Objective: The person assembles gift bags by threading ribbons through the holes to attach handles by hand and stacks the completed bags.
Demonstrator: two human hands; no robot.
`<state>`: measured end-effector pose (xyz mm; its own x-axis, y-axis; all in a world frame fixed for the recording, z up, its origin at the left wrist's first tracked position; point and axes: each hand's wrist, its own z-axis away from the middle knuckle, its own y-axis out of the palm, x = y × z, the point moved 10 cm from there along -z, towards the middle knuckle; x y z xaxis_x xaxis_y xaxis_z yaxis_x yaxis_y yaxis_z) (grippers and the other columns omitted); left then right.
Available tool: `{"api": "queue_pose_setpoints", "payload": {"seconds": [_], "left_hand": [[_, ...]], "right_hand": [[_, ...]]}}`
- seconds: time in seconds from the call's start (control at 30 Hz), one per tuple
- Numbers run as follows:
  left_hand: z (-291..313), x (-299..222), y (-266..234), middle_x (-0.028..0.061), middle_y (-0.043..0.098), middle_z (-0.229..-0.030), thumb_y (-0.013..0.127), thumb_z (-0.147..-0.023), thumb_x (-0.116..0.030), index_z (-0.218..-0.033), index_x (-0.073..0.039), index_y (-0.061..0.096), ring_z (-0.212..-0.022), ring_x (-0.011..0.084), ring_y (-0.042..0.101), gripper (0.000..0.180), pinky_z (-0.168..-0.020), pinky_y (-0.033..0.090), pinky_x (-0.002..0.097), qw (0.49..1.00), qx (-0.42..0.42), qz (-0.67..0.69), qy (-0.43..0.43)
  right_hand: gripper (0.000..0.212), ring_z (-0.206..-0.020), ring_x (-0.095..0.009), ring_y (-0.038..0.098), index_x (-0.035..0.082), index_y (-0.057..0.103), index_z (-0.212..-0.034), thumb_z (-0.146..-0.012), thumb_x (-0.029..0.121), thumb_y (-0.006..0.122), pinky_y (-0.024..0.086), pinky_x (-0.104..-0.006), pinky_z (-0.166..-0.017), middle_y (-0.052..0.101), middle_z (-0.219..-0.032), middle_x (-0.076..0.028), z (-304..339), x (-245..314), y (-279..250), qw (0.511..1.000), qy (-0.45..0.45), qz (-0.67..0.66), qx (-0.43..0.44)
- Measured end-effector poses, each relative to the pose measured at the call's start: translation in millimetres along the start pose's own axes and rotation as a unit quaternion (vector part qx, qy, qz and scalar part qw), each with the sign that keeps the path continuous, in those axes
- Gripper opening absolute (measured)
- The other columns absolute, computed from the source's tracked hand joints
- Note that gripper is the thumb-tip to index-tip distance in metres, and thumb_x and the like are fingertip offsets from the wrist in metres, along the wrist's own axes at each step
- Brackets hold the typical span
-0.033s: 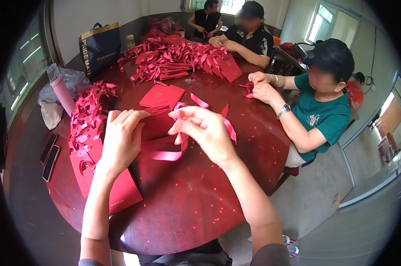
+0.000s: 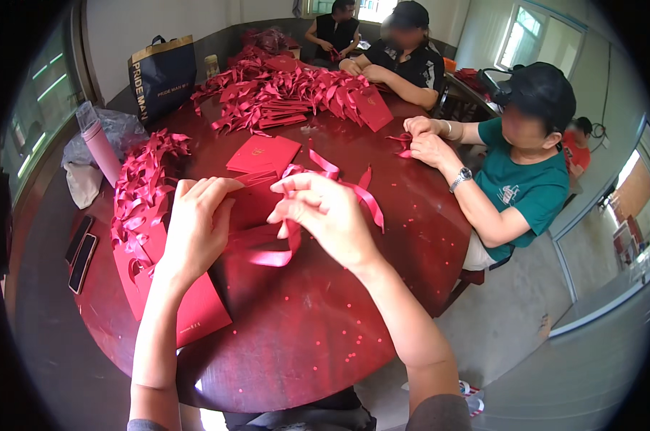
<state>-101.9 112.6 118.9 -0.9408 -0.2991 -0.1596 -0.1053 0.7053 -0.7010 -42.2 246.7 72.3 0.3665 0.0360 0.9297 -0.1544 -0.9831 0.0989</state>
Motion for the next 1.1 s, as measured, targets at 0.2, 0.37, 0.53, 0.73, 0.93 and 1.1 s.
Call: {"api": "queue_pose_setpoints", "payload": {"seconds": [0.2, 0.37, 0.53, 0.73, 0.93, 1.1], "left_hand": [[3.5, -1.6, 14.1, 0.0121, 0.066, -0.088, 0.060, -0.082, 0.001, -0.099, -0.003, 0.062, -0.077, 0.0293, 0.060, 0.017, -0.076, 0.041, 0.0351, 0.994, 0.030, 0.098, -0.043], [5.8, -10.0, 20.2, 0.0114, 0.066, -0.083, 0.060, -0.085, -0.003, -0.099, -0.004, 0.063, -0.077, 0.0277, 0.060, 0.015, -0.076, 0.040, 0.0356, 0.995, 0.023, 0.093, -0.034], [6.1, -12.1, 18.7, 0.0118, 0.066, -0.081, 0.061, -0.085, -0.007, -0.096, -0.004, 0.063, -0.079, 0.0261, 0.063, 0.012, -0.077, 0.039, 0.0368, 0.994, 0.019, 0.094, -0.046], [6.9, -18.2, 17.7, 0.0097, 0.067, -0.082, 0.062, -0.083, -0.007, -0.099, -0.004, 0.065, -0.079, 0.0237, 0.063, 0.017, -0.077, 0.039, 0.0358, 0.996, 0.023, 0.084, -0.032], [9.1, -35.9, 18.6, 0.0060, 0.068, -0.085, 0.060, -0.078, -0.004, -0.109, -0.006, 0.065, -0.079, 0.0197, 0.061, 0.032, -0.077, 0.038, 0.0336, 0.997, 0.034, 0.073, 0.019], [8.8, -31.4, 18.3, 0.0060, 0.068, -0.087, 0.058, -0.080, -0.004, -0.111, -0.006, 0.065, -0.081, 0.0195, 0.061, 0.031, -0.077, 0.037, 0.0340, 0.995, 0.059, 0.081, -0.005]], "right_hand": [[0.011, -0.074, -0.012, 0.066, -0.004, 0.059, -0.097, -0.092, 0.005, 0.064, 0.053, -0.0227, -0.065, 0.068, -0.083, -0.009, 4.0, -19.0, 9.7, 0.992, 0.029, 0.111, -0.049], [0.008, -0.072, -0.008, 0.065, -0.003, 0.062, -0.093, -0.091, 0.003, 0.065, 0.052, -0.0218, -0.064, 0.069, -0.079, -0.008, 6.2, -23.7, 5.1, 0.977, 0.031, 0.201, -0.063], [0.011, -0.065, -0.008, 0.063, -0.002, 0.062, -0.086, -0.088, 0.006, 0.069, 0.050, -0.0226, -0.058, 0.067, -0.072, -0.008, 9.7, -24.4, 1.4, 0.967, 0.032, 0.227, -0.108], [0.014, -0.059, -0.007, 0.061, -0.001, 0.062, -0.081, -0.087, 0.008, 0.070, 0.048, -0.0233, -0.053, 0.066, -0.065, -0.007, 12.8, -19.2, -3.3, 0.964, 0.030, 0.233, -0.124], [0.017, -0.055, -0.010, 0.062, -0.001, 0.061, -0.079, -0.085, 0.010, 0.073, 0.048, -0.0270, -0.050, 0.065, -0.063, -0.010, 13.5, -10.9, -6.6, 0.947, 0.008, 0.289, -0.139], [0.019, -0.056, -0.019, 0.065, 0.001, 0.056, -0.091, -0.083, 0.007, 0.073, 0.049, -0.0310, -0.051, 0.063, -0.062, -0.010, 15.1, 6.2, 1.7, 0.925, -0.063, 0.351, -0.130]]}}
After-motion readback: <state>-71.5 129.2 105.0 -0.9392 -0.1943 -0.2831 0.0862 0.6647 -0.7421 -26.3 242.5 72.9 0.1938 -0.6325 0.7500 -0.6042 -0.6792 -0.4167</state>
